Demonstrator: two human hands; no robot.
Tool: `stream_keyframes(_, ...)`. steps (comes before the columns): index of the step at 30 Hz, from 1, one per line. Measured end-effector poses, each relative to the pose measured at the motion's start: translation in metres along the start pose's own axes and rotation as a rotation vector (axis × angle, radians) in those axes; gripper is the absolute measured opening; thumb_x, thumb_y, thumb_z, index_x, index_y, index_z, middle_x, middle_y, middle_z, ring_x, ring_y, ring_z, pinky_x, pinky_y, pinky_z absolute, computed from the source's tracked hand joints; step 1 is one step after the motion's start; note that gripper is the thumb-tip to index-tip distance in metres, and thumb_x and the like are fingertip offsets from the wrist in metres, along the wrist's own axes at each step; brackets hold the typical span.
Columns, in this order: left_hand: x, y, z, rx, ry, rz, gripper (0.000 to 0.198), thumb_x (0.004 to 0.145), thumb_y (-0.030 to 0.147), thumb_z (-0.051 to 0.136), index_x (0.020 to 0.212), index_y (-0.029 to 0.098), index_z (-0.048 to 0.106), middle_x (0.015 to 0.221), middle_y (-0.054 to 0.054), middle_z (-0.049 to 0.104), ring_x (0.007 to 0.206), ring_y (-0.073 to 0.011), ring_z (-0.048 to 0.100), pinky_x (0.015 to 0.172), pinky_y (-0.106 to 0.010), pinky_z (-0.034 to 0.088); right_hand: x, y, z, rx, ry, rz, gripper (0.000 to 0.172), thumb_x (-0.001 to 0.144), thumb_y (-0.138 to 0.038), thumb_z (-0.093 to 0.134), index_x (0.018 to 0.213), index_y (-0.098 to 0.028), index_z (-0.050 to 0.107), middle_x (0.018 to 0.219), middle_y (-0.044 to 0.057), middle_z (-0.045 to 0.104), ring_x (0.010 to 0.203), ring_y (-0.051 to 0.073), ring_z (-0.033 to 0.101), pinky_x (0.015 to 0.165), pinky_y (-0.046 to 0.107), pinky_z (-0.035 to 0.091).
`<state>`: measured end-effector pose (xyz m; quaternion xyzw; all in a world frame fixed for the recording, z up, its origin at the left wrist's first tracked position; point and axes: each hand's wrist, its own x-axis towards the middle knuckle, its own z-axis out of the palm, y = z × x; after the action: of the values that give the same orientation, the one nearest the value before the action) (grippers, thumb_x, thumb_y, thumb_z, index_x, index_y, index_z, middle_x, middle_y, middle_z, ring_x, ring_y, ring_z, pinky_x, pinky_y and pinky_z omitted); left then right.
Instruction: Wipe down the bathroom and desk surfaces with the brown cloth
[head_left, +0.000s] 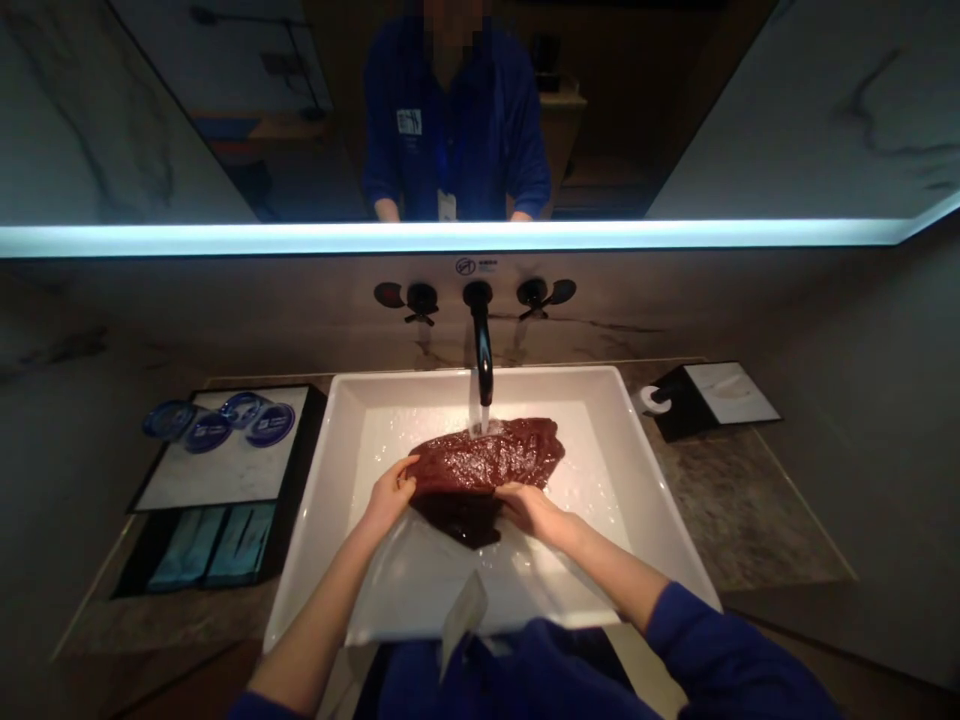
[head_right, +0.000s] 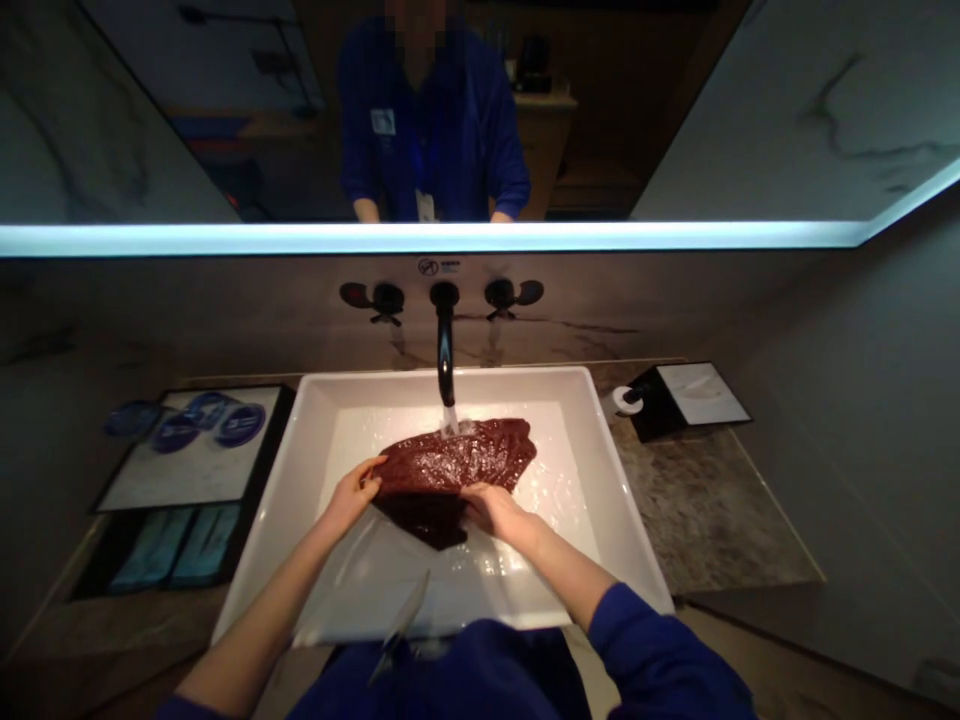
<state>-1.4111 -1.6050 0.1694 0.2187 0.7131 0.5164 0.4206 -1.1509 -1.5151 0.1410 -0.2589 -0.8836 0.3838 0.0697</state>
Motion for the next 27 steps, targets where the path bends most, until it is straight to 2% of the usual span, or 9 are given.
stream_keyframes(3, -0.021, 0.020, -0.004, 0.019, -0.098, 0.068, 0.043, 0.056, 0.019, 0.070, 0.099, 0.012, 0.068, 0.062, 0.002, 0.054, 0.056, -0.0095, 0.048, 0.053, -0.019, 0.038, -0.007, -0.025, -0.030, 0.255, -0.034, 0.000, 0.029, 0.081, -0.012, 0.041, 0.098, -0.019, 0.063, 0.088, 0.003, 0.068, 0.078, 0.016, 0.061, 0.072, 0.027, 0.047)
stream_keyframes(6, -0.047, 0.050, -0.010, -0.012, -0.141, 0.109, 0.055, 0.058, 0.033, 0.075, 0.108, 0.013, 0.063, 0.064, 0.002, 0.053, 0.053, -0.0088, 0.046, 0.049, -0.019, 0.037, -0.021, -0.053, -0.071, 0.420, 0.048, 0.041, 0.024, 0.084, -0.018, 0.039, 0.091, -0.022, 0.062, 0.079, 0.002, 0.065, 0.071, 0.016, 0.058, 0.066, 0.028, 0.046)
stream_keyframes(10, -0.075, 0.093, -0.019, -0.022, -0.085, 0.214, 0.050, 0.058, 0.032, 0.076, 0.103, 0.016, 0.064, 0.064, 0.002, 0.052, 0.051, -0.0079, 0.046, 0.044, -0.017, 0.034, -0.045, -0.091, -0.128, 0.513, 0.158, 0.085, 0.024, 0.087, -0.039, 0.046, 0.073, -0.022, 0.056, 0.063, 0.001, 0.056, 0.057, 0.013, 0.050, 0.052, 0.026, 0.041)
stream_keyframes(13, -0.083, 0.114, -0.019, -0.056, -0.077, 0.278, 0.043, 0.061, 0.029, 0.074, 0.102, 0.019, 0.064, 0.063, 0.003, 0.051, 0.049, -0.0068, 0.044, 0.042, -0.016, 0.032, -0.057, -0.106, -0.153, 0.638, 0.217, 0.094, 0.032, 0.085, -0.052, 0.051, 0.074, -0.022, 0.057, 0.062, 0.002, 0.055, 0.054, 0.014, 0.050, 0.047, 0.026, 0.038)
stream_keyframes(15, -0.079, 0.117, -0.015, -0.095, -0.093, 0.302, 0.040, 0.062, 0.028, 0.072, 0.100, 0.018, 0.064, 0.059, 0.004, 0.049, 0.046, -0.0057, 0.042, 0.040, -0.015, 0.030, -0.055, -0.103, -0.154, 0.721, 0.262, 0.093, 0.036, 0.080, -0.057, 0.056, 0.075, -0.021, 0.057, 0.063, 0.002, 0.055, 0.053, 0.013, 0.049, 0.047, 0.026, 0.038)
stream_keyframes(17, -0.066, 0.111, -0.008, -0.131, -0.103, 0.292, 0.039, 0.061, 0.028, 0.071, 0.097, 0.016, 0.062, 0.053, 0.006, 0.046, 0.043, -0.0053, 0.039, 0.039, -0.015, 0.028, -0.043, -0.090, -0.144, 0.806, 0.318, 0.120, 0.036, 0.076, -0.056, 0.060, 0.074, -0.020, 0.056, 0.065, 0.002, 0.055, 0.055, 0.013, 0.049, 0.050, 0.026, 0.040)
stream_keyframes(21, -0.021, 0.073, 0.010, -0.131, -0.093, 0.110, 0.044, 0.056, 0.030, 0.067, 0.096, 0.013, 0.059, 0.050, 0.007, 0.047, 0.036, -0.0047, 0.034, 0.034, -0.016, 0.022, -0.003, -0.042, -0.102, 0.943, 0.371, 0.282, 0.027, 0.072, -0.045, 0.060, 0.075, -0.020, 0.051, 0.067, 0.003, 0.059, 0.058, 0.015, 0.054, 0.056, 0.029, 0.046)
stream_keyframes(24, 0.013, 0.044, 0.024, -0.082, -0.057, -0.007, 0.041, 0.058, 0.029, 0.063, 0.095, 0.011, 0.058, 0.049, 0.005, 0.049, 0.035, -0.0057, 0.036, 0.034, -0.016, 0.025, 0.032, -0.004, -0.075, 0.780, 0.406, 0.407, 0.020, 0.074, -0.038, 0.049, 0.080, -0.019, 0.052, 0.074, 0.007, 0.063, 0.066, 0.019, 0.060, 0.065, 0.033, 0.051)
stream_keyframes(27, 0.041, 0.027, 0.034, -0.040, -0.008, -0.026, 0.036, 0.066, 0.027, 0.060, 0.098, 0.011, 0.057, 0.062, -0.002, 0.057, 0.044, -0.0091, 0.050, 0.043, -0.020, 0.043, 0.058, 0.033, -0.067, 0.607, 0.475, 0.480, 0.025, 0.076, -0.031, 0.042, 0.088, -0.015, 0.056, 0.087, 0.011, 0.066, 0.082, 0.022, 0.063, 0.080, 0.039, 0.052)
